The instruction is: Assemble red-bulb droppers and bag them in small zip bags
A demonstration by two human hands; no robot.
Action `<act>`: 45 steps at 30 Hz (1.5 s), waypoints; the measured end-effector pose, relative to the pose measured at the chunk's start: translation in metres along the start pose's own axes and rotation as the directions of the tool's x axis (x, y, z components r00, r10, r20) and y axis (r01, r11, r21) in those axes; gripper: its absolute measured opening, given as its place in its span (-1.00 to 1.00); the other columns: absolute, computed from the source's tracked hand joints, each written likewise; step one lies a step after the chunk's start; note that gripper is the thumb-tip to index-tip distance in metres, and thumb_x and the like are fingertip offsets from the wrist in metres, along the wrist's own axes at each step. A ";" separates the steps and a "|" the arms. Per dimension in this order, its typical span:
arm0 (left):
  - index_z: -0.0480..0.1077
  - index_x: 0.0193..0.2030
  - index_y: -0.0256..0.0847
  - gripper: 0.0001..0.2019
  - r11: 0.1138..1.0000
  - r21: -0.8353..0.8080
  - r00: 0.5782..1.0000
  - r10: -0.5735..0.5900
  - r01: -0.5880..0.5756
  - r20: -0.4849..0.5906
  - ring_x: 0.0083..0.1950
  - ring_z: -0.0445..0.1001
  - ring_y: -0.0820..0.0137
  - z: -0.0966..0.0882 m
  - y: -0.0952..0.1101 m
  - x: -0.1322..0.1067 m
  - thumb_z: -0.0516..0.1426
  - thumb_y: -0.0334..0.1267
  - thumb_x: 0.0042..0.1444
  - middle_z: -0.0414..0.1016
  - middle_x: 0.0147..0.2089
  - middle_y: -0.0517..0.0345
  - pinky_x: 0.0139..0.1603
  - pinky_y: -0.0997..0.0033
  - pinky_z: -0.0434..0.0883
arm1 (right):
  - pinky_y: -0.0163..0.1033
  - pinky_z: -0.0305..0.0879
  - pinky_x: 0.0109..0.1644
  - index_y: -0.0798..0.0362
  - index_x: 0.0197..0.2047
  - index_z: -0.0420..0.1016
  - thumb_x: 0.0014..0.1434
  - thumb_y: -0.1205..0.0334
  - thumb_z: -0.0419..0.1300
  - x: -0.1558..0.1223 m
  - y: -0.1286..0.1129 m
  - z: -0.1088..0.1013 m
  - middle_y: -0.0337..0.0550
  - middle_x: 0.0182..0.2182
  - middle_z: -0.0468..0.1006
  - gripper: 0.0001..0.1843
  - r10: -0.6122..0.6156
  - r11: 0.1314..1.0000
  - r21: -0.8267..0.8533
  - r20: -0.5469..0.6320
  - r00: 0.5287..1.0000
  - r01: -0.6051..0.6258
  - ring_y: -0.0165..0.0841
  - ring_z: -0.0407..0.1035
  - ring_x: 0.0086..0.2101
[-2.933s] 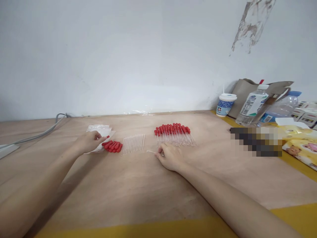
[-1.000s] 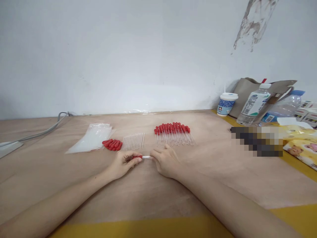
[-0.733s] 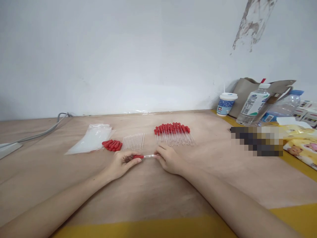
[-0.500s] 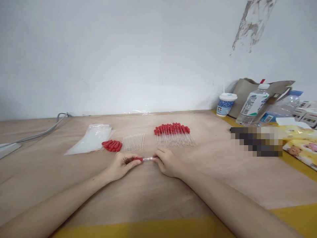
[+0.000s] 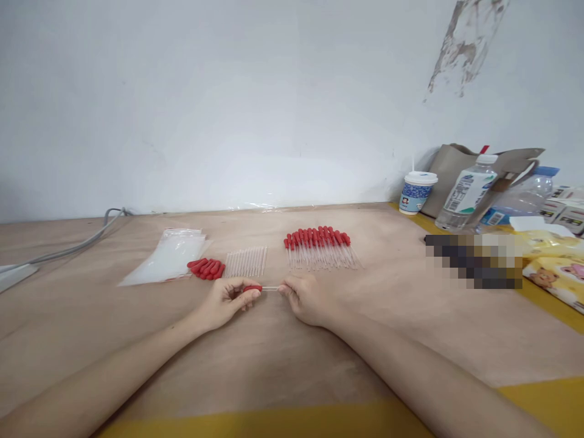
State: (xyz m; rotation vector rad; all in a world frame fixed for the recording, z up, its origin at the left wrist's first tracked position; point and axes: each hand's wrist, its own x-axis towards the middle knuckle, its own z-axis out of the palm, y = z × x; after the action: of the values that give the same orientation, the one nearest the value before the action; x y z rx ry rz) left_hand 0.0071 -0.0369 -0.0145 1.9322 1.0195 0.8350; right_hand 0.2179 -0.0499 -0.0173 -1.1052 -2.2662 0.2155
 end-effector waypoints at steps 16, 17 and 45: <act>0.49 -0.26 -0.26 -0.74 0.994 0.106 0.999 0.006 -0.009 0.033 -0.47 0.37 0.46 -0.002 0.003 -0.002 0.12 -0.13 0.03 0.49 -0.43 0.14 -0.45 0.51 0.32 | -0.33 0.21 -0.33 0.09 -0.33 0.39 0.19 0.28 -0.03 -0.004 0.005 -0.001 -0.14 -0.44 0.43 -0.80 -0.126 0.991 0.050 -0.031 0.992 0.127 -0.41 0.29 -0.42; 0.48 -0.27 -0.28 -0.74 0.998 0.065 0.999 -0.009 0.007 0.037 -0.47 0.37 0.46 -0.001 0.002 -0.001 0.13 -0.13 0.02 0.49 -0.45 0.14 -0.44 0.50 0.33 | -0.33 0.20 -0.35 0.10 -0.33 0.40 0.19 0.28 -0.04 -0.004 0.005 0.001 -0.14 -0.45 0.43 -0.79 -0.141 0.989 0.045 -0.054 0.989 0.143 -0.41 0.29 -0.43; 0.39 -0.09 -0.27 -0.65 0.992 0.121 0.997 0.051 -0.044 -0.057 -0.39 0.42 0.43 0.000 -0.009 0.002 0.17 -0.17 -0.02 0.48 -0.30 0.07 -0.34 0.42 0.40 | -0.34 0.08 -0.31 0.10 -0.47 0.42 0.10 0.31 0.04 0.008 -0.019 -0.015 -0.18 -0.49 0.46 -0.82 -0.065 0.989 -0.123 0.124 0.990 0.080 -0.42 0.27 -0.41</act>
State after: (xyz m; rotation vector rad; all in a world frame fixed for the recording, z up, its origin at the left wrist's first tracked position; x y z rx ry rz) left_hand 0.0048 -0.0317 -0.0213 2.0498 1.0845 0.8813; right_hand 0.2104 -0.0575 0.0052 -1.0980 -2.4518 0.1108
